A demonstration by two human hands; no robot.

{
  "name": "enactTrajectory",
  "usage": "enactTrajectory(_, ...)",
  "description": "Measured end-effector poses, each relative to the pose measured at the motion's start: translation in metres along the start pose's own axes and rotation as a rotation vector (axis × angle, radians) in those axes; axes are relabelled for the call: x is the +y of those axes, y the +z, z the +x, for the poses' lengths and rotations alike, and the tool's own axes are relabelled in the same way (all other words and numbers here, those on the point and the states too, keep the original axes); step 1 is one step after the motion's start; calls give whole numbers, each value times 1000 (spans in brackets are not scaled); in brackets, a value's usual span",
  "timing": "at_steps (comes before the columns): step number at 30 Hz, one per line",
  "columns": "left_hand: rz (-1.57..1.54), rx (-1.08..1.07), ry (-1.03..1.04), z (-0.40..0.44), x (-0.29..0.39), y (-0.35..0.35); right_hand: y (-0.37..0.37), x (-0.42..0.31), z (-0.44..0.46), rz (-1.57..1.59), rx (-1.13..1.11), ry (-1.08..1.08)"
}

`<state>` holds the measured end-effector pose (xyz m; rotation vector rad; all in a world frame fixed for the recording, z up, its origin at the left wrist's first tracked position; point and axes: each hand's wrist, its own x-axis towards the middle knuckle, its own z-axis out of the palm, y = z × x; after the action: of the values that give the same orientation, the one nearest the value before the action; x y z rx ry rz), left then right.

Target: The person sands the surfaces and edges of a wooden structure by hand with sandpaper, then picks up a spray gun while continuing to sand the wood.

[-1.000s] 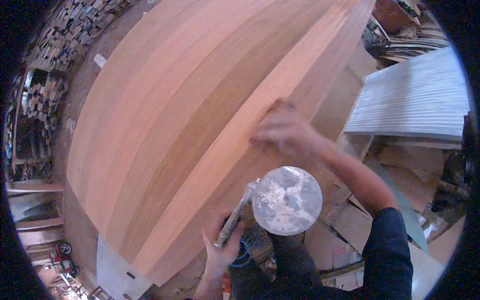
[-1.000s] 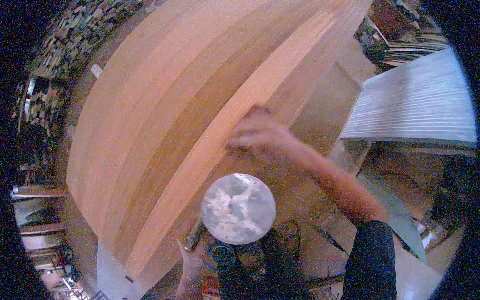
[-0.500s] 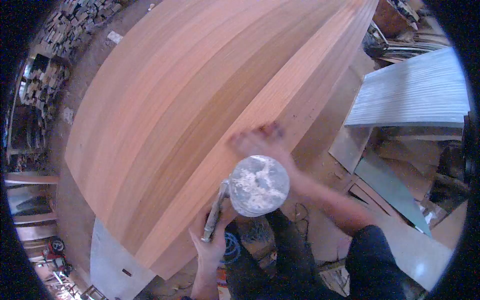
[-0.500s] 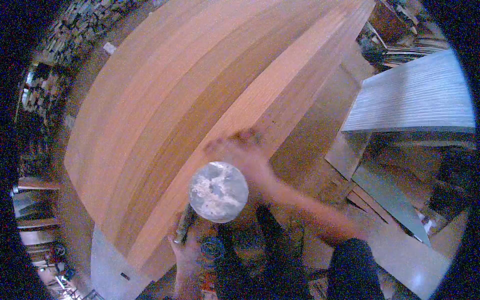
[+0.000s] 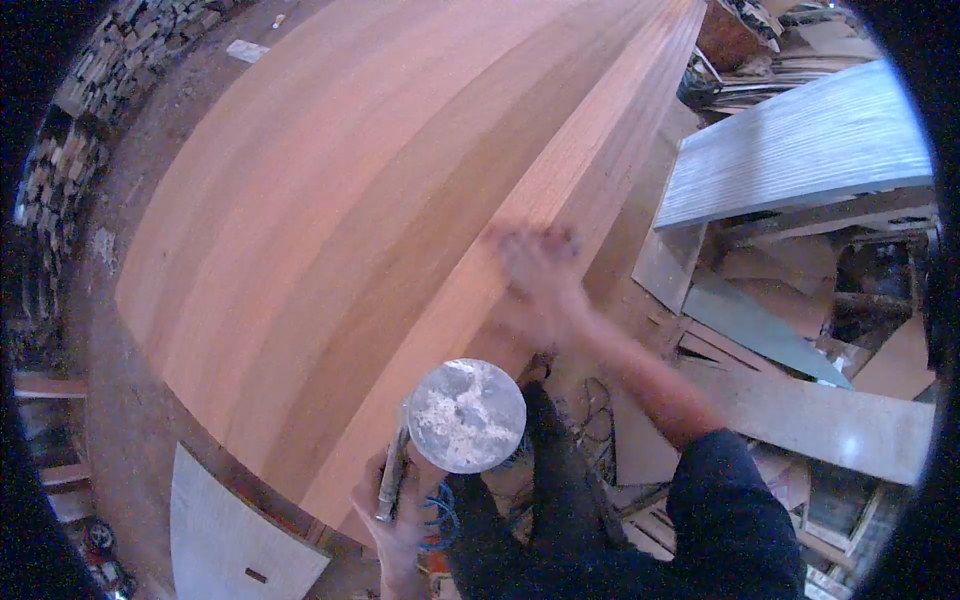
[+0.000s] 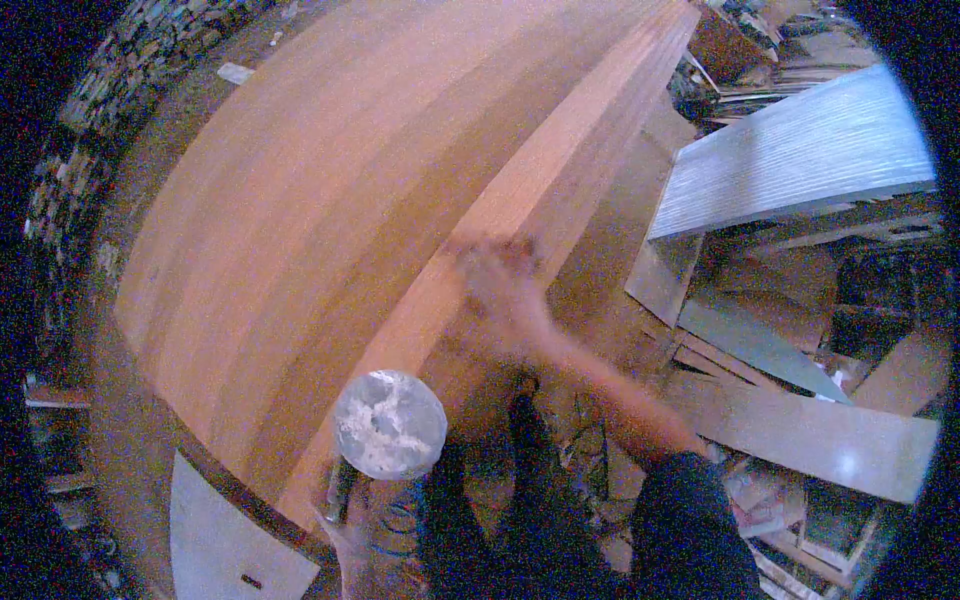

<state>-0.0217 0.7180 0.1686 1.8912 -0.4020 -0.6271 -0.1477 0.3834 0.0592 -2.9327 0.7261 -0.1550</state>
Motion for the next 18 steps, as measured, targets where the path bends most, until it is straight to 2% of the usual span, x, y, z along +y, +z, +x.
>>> enactTrajectory(1, -87, 28, -52, 3, 1, 3, -8, -40, -23, 190, -63, -85)
enactTrajectory(2, -56, -20, 7, 8, -1, 0, -26, -67, -31, 381, -124, -169)
enactTrajectory(3, -41, -47, 37, 11, -1, 0, -42, -60, -25, 375, -123, -161)
enactTrajectory(5, -47, -76, 26, 17, 4, -1, -73, -12, -1, 94, -178, -35)
enactTrajectory(7, -63, -78, -26, 16, -7, -8, -57, 66, 25, 165, 110, 252)
enactTrajectory(8, -130, -120, -83, 11, -32, -16, -54, 62, 17, 170, 102, 257)
enactTrajectory(10, -202, -159, -121, 9, -43, -16, -51, 54, 1, 272, 20, 186)
enactTrajectory(12, -33, -200, -31, 8, -36, -10, -3, 7, -59, 91, -60, -245)
enactTrajectory(13, 25, -216, 0, 10, -28, -9, -6, -22, -75, 211, -39, -293)
enactTrajectory(14, -84, -212, -81, 18, -2, -9, -14, -44, -80, 335, -16, -346)
enactTrajectory(16, -180, -207, -167, 42, 9, -17, -19, -73, -71, 442, 39, -253)
enactTrajectory(18, 7, -401, 149, 71, -6, -40, -28, -86, -63, 558, 91, -157)
